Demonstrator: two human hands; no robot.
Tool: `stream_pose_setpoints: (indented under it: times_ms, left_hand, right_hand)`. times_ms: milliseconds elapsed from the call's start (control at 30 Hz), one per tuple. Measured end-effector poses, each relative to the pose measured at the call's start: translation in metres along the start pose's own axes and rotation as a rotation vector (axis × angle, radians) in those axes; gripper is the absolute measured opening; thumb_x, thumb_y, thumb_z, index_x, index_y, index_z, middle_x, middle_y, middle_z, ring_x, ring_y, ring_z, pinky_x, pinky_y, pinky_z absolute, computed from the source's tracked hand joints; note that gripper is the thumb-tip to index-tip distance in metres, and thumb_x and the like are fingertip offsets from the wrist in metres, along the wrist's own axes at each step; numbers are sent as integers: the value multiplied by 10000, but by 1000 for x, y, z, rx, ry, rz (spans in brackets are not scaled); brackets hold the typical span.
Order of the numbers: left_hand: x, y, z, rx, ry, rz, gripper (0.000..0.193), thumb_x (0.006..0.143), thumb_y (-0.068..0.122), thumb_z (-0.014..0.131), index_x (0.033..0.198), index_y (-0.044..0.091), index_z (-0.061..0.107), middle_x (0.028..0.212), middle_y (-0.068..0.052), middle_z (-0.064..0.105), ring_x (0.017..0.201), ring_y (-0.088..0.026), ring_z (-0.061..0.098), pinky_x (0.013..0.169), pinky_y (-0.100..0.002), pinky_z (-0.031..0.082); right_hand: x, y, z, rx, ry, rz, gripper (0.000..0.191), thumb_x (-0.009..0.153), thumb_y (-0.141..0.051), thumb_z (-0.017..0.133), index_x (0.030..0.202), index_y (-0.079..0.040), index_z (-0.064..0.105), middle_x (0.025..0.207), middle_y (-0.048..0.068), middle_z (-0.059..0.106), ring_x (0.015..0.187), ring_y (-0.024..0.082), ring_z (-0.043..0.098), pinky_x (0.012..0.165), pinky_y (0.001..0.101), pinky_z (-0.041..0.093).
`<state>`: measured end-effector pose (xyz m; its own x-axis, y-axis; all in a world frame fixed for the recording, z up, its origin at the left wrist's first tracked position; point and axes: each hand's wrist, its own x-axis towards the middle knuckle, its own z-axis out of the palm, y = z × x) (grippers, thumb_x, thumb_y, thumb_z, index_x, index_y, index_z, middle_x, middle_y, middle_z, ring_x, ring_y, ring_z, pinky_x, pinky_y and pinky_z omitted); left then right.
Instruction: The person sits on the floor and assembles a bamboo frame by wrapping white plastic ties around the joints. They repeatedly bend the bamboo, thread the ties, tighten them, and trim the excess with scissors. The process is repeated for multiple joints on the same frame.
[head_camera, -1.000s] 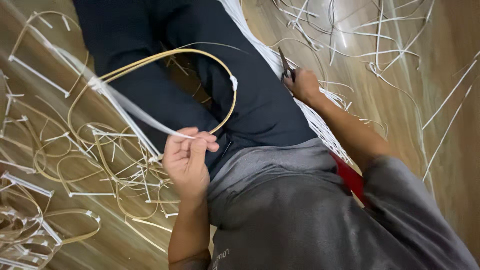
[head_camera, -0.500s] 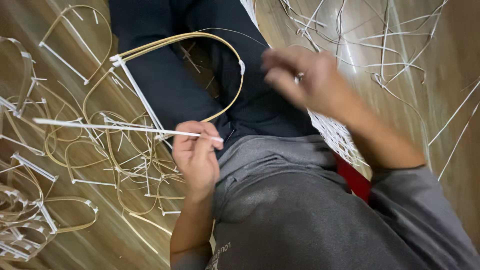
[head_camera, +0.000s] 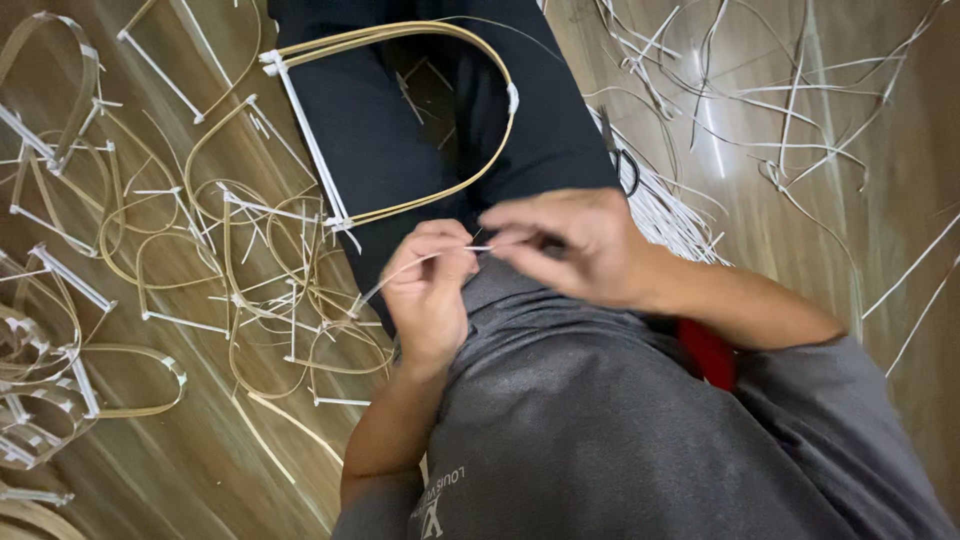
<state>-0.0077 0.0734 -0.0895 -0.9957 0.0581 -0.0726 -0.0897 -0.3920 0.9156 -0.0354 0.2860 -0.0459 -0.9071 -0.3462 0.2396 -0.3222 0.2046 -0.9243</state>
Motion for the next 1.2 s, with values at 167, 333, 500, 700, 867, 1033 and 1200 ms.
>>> stream_pose_setpoints:
  times_ms: [167, 333, 500, 700, 867, 1033, 1200]
  left_hand:
    - [20, 23, -43, -142, 195, 88, 55, 1051, -5, 628, 1009, 9, 662, 957, -171, 710, 783, -193, 679, 672, -309, 581]
    - [21, 24, -62, -100, 271, 81, 58, 1056, 3, 606, 1024, 10, 654, 945, -163, 711, 779, -195, 689, 695, -310, 585]
    - [29, 8, -27, 107, 118, 181, 94, 1097, 28, 596, 1038, 19, 668, 957, -132, 713, 812, -175, 690, 708, -314, 617]
    - [24, 12, 31, 381, -103, 67, 36, 1040, 38, 641, 1071, 20, 645, 991, -96, 702, 861, -144, 681, 783, -260, 579]
    - [30, 16, 41, 659, -221, 247, 57, 991, 19, 713, 1048, 18, 706, 990, -112, 659, 814, -182, 656, 700, -302, 525]
    - [57, -13, 31, 1178, -182, 598, 267, 879, 148, 713, 1103, 34, 626, 993, -128, 679, 894, -295, 674, 781, -375, 541]
    - [93, -37, 19, 1566, -328, 381, 83, 988, 99, 680, 1007, 58, 611, 859, -108, 658, 799, -296, 670, 693, -433, 541]
  right_hand:
    - [-11, 13, -57, 33, 39, 155, 306, 962, -77, 759, 1241, 7, 666, 996, 114, 764, 876, 159, 766, 777, 267, 665]
    - [-25, 17, -88, -224, 90, 375, 185, 982, -64, 777, 1155, -25, 728, 959, 90, 765, 838, 143, 744, 723, 296, 614]
    - [-2, -7, -86, -931, -10, 31, 397, 903, -209, 787, 1221, 8, 692, 1091, 170, 765, 1015, 312, 726, 878, 418, 590]
    - [8, -13, -37, -294, -268, 46, 493, 880, -290, 764, 1236, 40, 678, 906, 161, 749, 803, 281, 715, 739, 417, 596]
    - [-1, 7, -27, -187, -326, 241, 247, 977, -241, 660, 1026, -20, 758, 696, 109, 737, 585, 163, 742, 498, 313, 549]
    - [-11, 4, -57, -189, -375, 420, 252, 957, -238, 616, 1023, -57, 777, 710, 77, 767, 489, 124, 726, 432, 298, 553]
    - [-9, 9, -70, -107, -139, 414, 215, 1027, -223, 619, 1037, -61, 761, 736, 28, 748, 630, 59, 713, 529, 235, 570]
